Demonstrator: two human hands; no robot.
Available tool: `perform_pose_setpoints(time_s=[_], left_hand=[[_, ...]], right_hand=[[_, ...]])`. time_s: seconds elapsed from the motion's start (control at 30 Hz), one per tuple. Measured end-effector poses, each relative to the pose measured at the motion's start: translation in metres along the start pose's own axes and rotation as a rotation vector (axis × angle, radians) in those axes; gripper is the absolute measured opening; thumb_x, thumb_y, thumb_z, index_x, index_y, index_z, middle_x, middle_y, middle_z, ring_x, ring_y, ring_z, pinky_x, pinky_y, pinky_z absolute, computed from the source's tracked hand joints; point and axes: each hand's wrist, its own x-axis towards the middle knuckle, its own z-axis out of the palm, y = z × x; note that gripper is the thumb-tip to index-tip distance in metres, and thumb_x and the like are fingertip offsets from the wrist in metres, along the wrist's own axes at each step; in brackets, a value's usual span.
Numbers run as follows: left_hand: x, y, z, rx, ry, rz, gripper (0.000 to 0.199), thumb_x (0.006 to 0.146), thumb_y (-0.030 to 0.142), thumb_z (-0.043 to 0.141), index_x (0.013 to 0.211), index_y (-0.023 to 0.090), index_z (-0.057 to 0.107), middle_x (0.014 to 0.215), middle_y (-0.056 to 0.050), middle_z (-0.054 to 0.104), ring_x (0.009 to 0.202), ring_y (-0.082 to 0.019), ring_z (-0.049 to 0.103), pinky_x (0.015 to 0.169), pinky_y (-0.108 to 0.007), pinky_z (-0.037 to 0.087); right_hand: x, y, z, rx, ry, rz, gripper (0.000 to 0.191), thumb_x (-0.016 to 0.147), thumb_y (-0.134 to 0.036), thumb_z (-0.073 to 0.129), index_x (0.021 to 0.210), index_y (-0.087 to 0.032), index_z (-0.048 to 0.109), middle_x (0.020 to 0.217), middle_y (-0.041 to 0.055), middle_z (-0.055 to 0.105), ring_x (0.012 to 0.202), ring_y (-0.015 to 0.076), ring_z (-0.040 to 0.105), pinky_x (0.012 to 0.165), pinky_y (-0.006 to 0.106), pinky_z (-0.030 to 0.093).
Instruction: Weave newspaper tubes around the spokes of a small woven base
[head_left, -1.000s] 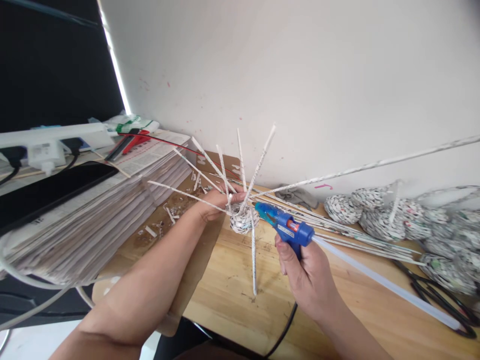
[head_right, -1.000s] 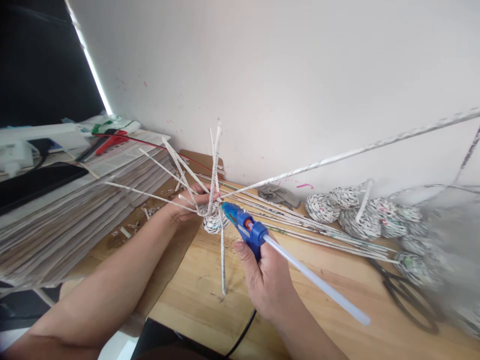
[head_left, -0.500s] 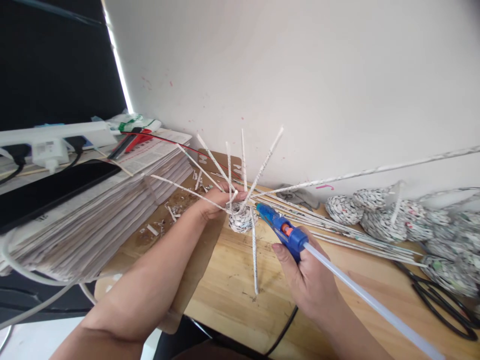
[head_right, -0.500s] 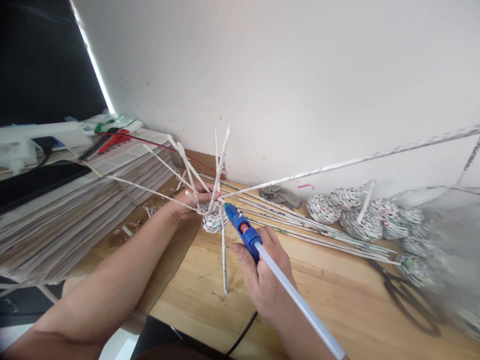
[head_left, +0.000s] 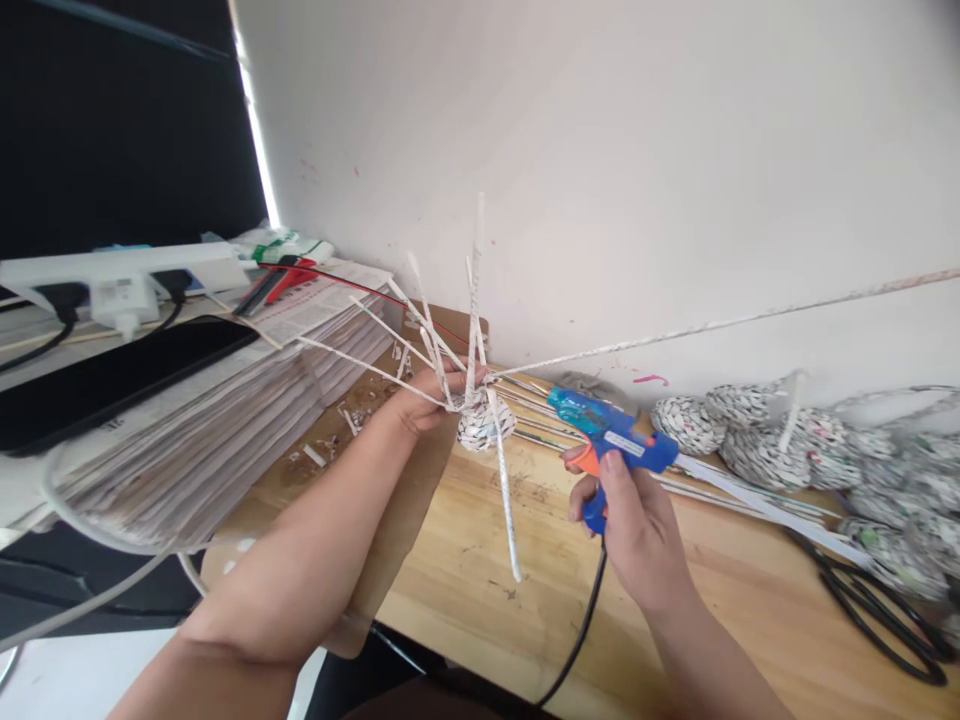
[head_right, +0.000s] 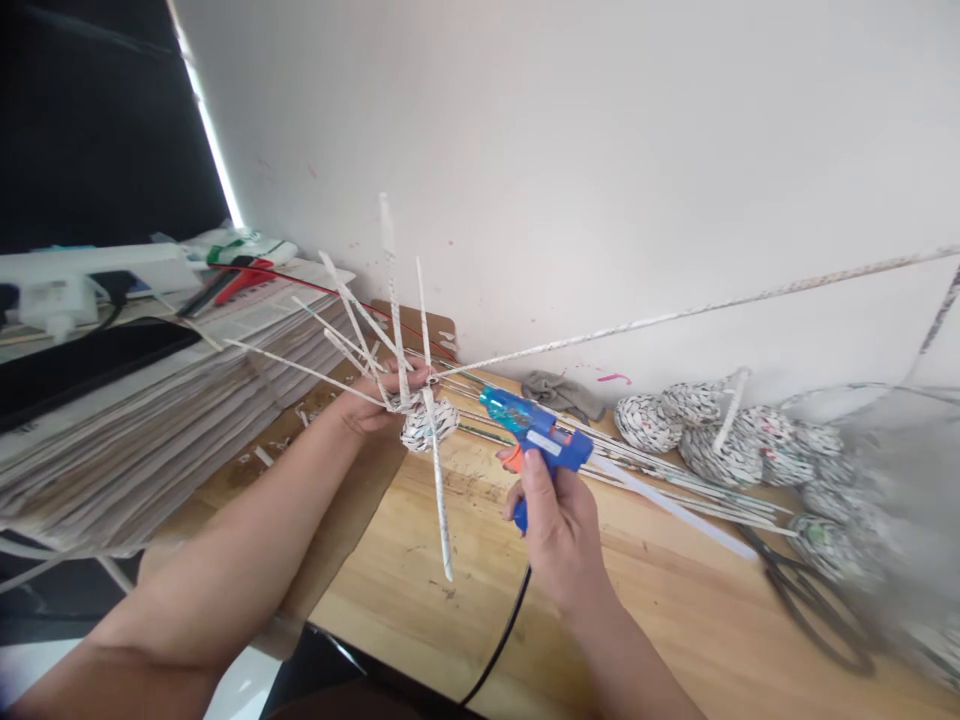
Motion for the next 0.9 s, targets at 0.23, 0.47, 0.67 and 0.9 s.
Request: perform_pose_setpoints(time_s=[0.23, 0.47, 0.67, 0.9], left_hand=[[-0.007, 0.020, -0.007, -0.101, 0.080, 0.134, 0.025, 0.055, 0.026, 0.087, 0.065, 0.013, 0.068, 0.059, -0.002, 0.065, 0.048, -0.010, 0.055, 0.045, -0.021, 0.040], [-0.021, 0.038, -0.001, -0.074, -0.016, 0.164, 0.021, 0.056, 0.024, 0.084, 0.062, 0.014, 0.067, 0.058, -0.002, 0.063, 0.051, -0.012, 0.056, 0.050, -0.024, 0.044], [-0.025, 0.044, 0.004, -0.049, -0.016, 0.217, 0.020, 0.061, 0.028, 0.082, 0.061, 0.017, 0.065, 0.059, -0.001, 0.061, 0.053, -0.013, 0.055, 0.052, -0.026, 0.043], [-0.028, 0.045, 0.006, -0.071, -0.092, 0.237, 0.022, 0.060, 0.029, 0.084, 0.062, 0.018, 0.066, 0.058, -0.001, 0.059, 0.050, -0.011, 0.052, 0.046, -0.024, 0.040]], right_hand=[[0.007, 0.014, 0.023, 0.227, -0.062, 0.371, 0.062, 0.086, -0.076, 0.048, 0.078, -0.017, 0.066, 0.066, 0.0035, 0.063, 0.052, 0.0134, 0.054, 0.043, 0.024, 0.036], [0.001, 0.021, 0.052, 0.124, -0.363, 0.503, 0.045, 0.088, -0.059, 0.060, 0.084, -0.015, 0.065, 0.058, -0.0026, 0.057, 0.039, 0.0063, 0.045, 0.034, 0.017, 0.027], [0.022, 0.005, 0.084, 0.135, -0.628, 0.591, 0.028, 0.093, -0.042, 0.060, 0.085, -0.015, 0.065, 0.062, 0.0000, 0.064, 0.044, 0.0083, 0.054, 0.035, 0.016, 0.038], [0.052, -0.003, 0.137, 0.298, -0.729, 0.720, 0.030, 0.101, -0.041, 0.051, 0.091, -0.016, 0.064, 0.061, -0.0026, 0.062, 0.037, 0.0068, 0.051, 0.032, 0.015, 0.037]])
